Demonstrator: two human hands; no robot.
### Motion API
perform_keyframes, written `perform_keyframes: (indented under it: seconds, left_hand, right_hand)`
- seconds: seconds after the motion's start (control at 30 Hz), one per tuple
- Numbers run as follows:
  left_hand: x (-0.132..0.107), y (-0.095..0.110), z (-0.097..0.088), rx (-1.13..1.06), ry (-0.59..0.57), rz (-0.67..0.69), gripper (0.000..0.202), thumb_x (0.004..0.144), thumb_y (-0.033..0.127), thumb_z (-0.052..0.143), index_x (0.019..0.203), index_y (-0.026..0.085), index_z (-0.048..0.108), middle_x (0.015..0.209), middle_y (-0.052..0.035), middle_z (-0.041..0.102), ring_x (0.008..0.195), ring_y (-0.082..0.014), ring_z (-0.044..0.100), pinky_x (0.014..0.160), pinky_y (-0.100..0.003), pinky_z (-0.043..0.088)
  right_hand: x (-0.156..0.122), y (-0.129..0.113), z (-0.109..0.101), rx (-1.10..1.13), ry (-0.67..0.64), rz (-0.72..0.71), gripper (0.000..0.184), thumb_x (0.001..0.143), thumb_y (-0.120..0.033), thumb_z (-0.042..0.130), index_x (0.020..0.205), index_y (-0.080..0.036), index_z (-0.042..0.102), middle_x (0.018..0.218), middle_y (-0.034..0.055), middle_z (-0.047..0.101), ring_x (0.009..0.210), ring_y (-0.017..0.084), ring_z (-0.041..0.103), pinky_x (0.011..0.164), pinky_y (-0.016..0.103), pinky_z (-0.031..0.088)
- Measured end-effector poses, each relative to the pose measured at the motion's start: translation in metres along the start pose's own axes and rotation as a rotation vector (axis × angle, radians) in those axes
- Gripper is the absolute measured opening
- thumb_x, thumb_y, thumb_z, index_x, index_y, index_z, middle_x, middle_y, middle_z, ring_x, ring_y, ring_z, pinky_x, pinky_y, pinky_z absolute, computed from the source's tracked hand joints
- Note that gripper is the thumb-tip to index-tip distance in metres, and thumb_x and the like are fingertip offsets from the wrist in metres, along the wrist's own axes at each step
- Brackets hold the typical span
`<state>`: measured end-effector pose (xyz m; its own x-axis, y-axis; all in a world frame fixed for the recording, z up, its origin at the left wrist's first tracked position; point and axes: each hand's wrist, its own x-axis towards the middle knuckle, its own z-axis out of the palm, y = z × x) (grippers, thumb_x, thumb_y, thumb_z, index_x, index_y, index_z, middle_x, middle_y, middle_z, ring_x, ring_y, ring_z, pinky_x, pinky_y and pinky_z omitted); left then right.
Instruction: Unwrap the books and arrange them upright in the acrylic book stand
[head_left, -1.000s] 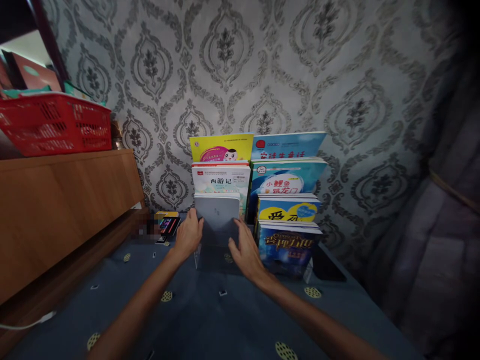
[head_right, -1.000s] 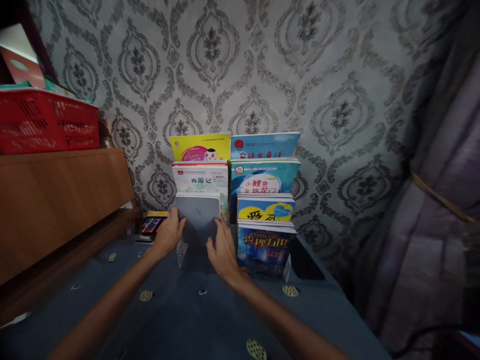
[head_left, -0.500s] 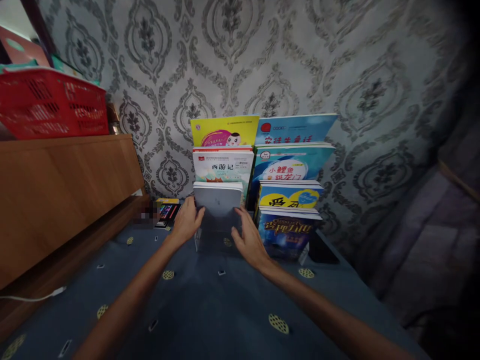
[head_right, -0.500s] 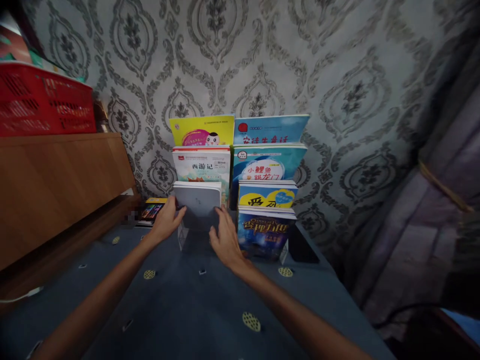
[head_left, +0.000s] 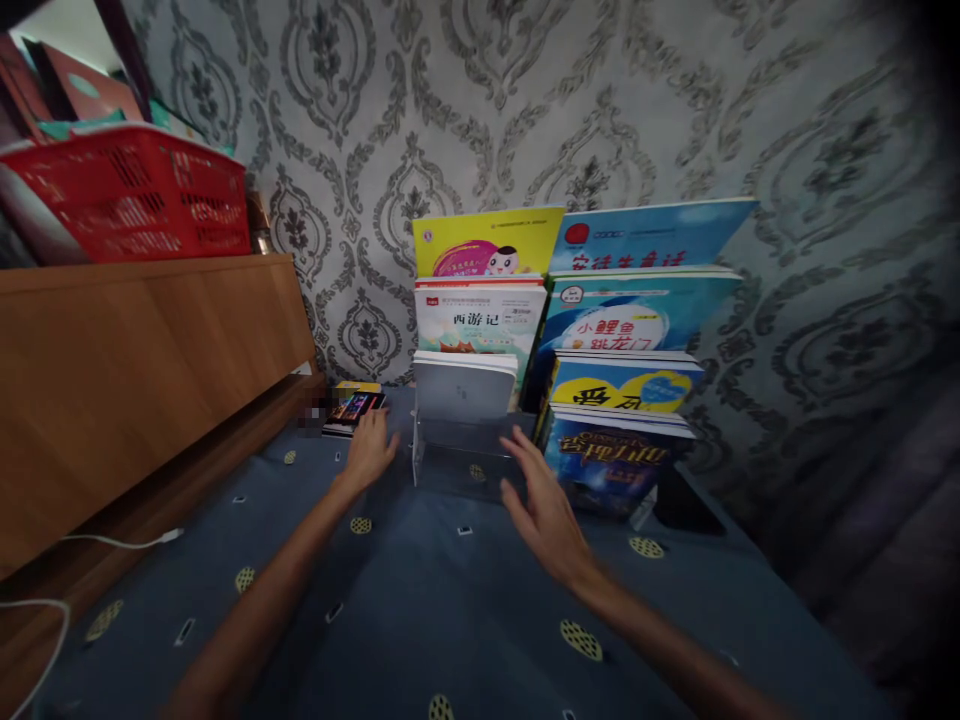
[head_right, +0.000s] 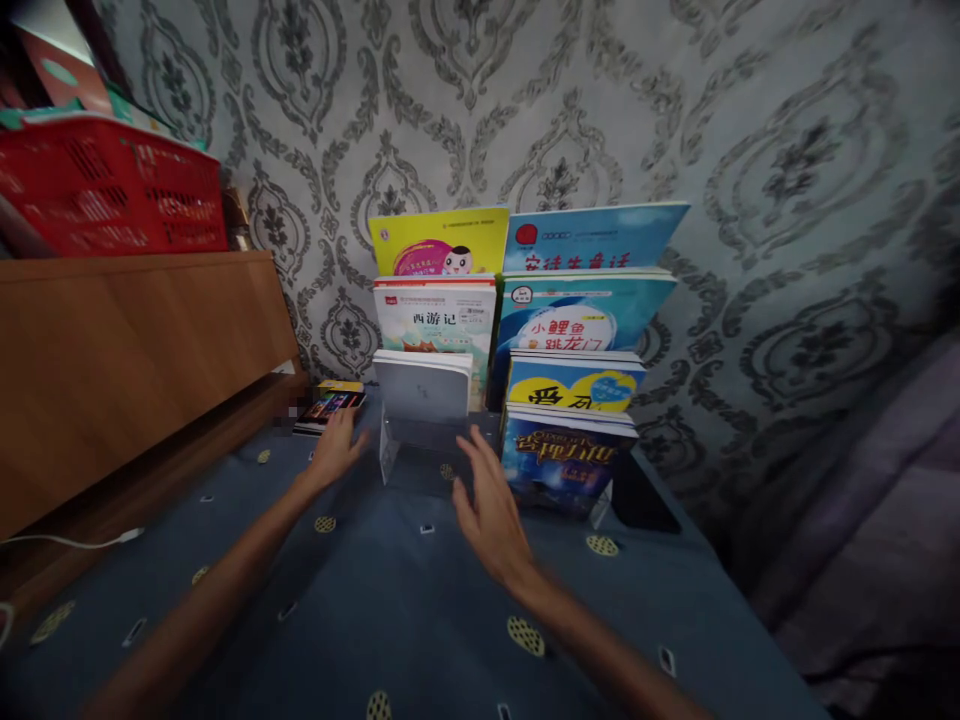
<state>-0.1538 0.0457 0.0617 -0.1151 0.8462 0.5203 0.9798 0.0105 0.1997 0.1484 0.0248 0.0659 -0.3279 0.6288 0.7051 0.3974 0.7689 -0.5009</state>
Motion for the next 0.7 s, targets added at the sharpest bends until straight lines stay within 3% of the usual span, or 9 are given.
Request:
perform_keyframes:
  seconds: [0.1, 0.27, 0.43, 0.57, 0.7]
  left_hand:
    - [0.0, -0.034, 0.01, 0.117, -0.062, -0.136, 0.045, 0.09, 0.024, 0.055, 0.133, 0.01, 0.048, 0.143, -0.0272, 0.049, 0.14, -0.0374, 0.042, 0.11, -0.059, 0.037]
    - [0.01, -0.067, 0.021, 0.249, -0.182, -0.224, 0.053, 0.092, 0.026, 0.051, 0.142, 0.012, 0.043, 0.156, -0.0259, 0.037, 0.148, -0.0368, 0.03, 0.113, -0.064, 0.03]
    - [0.022, -0.069, 0.028, 0.35, -0.224, -0.236, 0.052, 0.094, 0.028, 0.047, 0.142, 0.009, 0.045, 0.15, -0.0267, 0.045, 0.143, -0.0362, 0.038, 0.111, -0.061, 0.033]
    - [0.032, -0.064, 0.028, 0.424, -0.232, -0.214, 0.05, 0.094, 0.027, 0.046, 0.14, 0.01, 0.049, 0.137, -0.0284, 0.055, 0.127, -0.0399, 0.053, 0.101, -0.061, 0.039]
    - [0.036, -0.06, 0.027, 0.476, -0.245, -0.186, 0.049, 0.093, 0.024, 0.046, 0.138, 0.006, 0.052, 0.13, -0.0315, 0.057, 0.117, -0.0432, 0.059, 0.095, -0.06, 0.04]
  right_hand:
    - [-0.034, 0.001, -0.002, -0.012, -0.114, 0.018, 0.045, 0.098, -0.024, 0.043, 0.144, -0.026, 0.047, 0.16, 0.0099, 0.039, 0.146, 0.024, 0.039, 0.116, 0.047, 0.041]
    - [-0.088, 0.011, 0.008, -0.008, -0.268, 0.109, 0.042, 0.099, -0.027, 0.042, 0.139, -0.027, 0.055, 0.158, 0.0098, 0.042, 0.143, 0.026, 0.044, 0.113, 0.049, 0.045]
    - [-0.11, 0.019, 0.018, 0.02, -0.351, 0.17, 0.04, 0.1, -0.032, 0.042, 0.136, -0.025, 0.058, 0.154, 0.0106, 0.048, 0.14, 0.026, 0.048, 0.111, 0.048, 0.047]
    - [-0.108, 0.016, 0.015, 0.034, -0.386, 0.182, 0.037, 0.1, -0.03, 0.043, 0.132, -0.025, 0.061, 0.149, 0.011, 0.054, 0.136, 0.025, 0.052, 0.111, 0.047, 0.047]
    - [-0.104, 0.006, 0.009, 0.02, -0.405, 0.184, 0.033, 0.098, -0.025, 0.047, 0.125, -0.024, 0.065, 0.148, 0.0119, 0.054, 0.136, 0.025, 0.053, 0.111, 0.047, 0.047]
